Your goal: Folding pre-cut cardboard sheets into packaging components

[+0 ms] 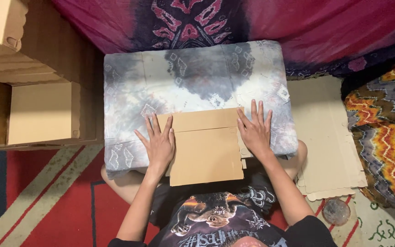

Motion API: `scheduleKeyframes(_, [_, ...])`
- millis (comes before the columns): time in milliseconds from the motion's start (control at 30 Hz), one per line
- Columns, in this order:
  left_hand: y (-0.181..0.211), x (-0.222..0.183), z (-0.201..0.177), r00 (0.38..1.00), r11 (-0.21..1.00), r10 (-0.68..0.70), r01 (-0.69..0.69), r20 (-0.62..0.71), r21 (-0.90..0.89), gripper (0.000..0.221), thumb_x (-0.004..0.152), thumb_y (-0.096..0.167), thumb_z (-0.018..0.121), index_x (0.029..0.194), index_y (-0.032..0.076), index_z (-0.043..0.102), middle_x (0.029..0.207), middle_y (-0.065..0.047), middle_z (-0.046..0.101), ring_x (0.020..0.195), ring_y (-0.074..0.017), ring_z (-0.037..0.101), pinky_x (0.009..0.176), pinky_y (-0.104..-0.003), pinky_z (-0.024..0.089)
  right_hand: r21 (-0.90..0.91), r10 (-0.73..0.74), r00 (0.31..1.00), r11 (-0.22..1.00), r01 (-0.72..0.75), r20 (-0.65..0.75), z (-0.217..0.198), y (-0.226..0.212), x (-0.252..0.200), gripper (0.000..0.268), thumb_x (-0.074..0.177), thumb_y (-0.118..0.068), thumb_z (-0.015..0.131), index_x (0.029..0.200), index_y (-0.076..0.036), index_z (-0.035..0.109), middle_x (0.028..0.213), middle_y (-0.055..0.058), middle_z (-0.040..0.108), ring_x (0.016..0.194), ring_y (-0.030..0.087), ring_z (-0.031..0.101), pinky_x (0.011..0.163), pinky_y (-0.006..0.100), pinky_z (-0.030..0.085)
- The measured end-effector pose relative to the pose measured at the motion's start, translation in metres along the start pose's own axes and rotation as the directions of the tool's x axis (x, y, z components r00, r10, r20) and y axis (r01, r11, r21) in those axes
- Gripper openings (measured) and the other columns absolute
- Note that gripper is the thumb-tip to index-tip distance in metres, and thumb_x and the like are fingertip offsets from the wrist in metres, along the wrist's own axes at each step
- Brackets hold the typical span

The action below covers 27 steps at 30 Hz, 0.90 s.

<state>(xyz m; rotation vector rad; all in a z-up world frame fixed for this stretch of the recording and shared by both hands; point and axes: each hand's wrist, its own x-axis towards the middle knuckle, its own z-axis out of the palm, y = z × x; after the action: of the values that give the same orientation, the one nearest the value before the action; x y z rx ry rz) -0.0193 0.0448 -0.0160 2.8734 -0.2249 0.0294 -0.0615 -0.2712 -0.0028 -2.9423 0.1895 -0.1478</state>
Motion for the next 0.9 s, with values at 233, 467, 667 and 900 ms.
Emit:
scheduleKeyframes(233, [-0.004,-0.008,-0.007,0.999,0.999,-0.036,0.037,-0.026,0.035,0.05,0.107,0.04,0.032,0.156,0.035,0.039,0.169,-0.016,0.025,0.158,-0.0372,0.012,0.114,-0.078,-0.007,-0.014,0.073,0.997,0.997,-0.073,0.018,-0.008,-0.01,-0.008,0.046,0.11,-0.041,0.036,0.146,-0.023,0.059,0.169,0.018,0.028,0.159,0.032,0.012,0.122,0.065,0.001])
scheduleKeyframes(467, [0.033,-0.01,-0.019,0.984,0.985,0.154,-0.161,0.094,0.068,0.077,0.101,0.063,0.035,0.158,0.011,0.034,0.167,-0.015,0.026,0.157,-0.0298,0.015,0.114,-0.078,-0.004,-0.11,-0.097,0.992,0.99,0.089,-0.075,-0.005,-0.051,-0.009,0.053,0.109,-0.043,0.042,0.14,-0.004,0.06,0.16,0.02,0.043,0.154,0.032,0.029,0.122,0.063,0.011])
scheduleKeyframes(667, [0.047,0.005,0.007,0.948,0.955,0.295,-0.297,0.116,0.001,0.083,0.102,0.064,0.03,0.159,0.004,0.028,0.168,-0.016,0.023,0.157,-0.0292,0.014,0.118,-0.073,-0.003,0.078,-0.261,0.963,0.961,0.266,-0.06,0.031,-0.079,0.004,0.05,0.11,-0.038,0.042,0.145,-0.006,0.054,0.157,0.015,0.046,0.15,0.031,0.036,0.119,0.063,0.022])
scheduleKeyframes(900, [0.043,0.015,0.017,0.896,0.9,0.435,-0.435,0.094,-0.013,0.075,0.099,0.055,0.037,0.16,0.013,0.029,0.168,-0.006,0.027,0.156,-0.0222,0.02,0.124,-0.061,0.006,0.128,-0.421,0.905,0.896,0.425,-0.057,0.04,-0.085,0.013,0.048,0.109,-0.037,0.041,0.15,-0.014,0.051,0.156,0.005,0.05,0.151,0.023,0.036,0.124,0.051,0.021])
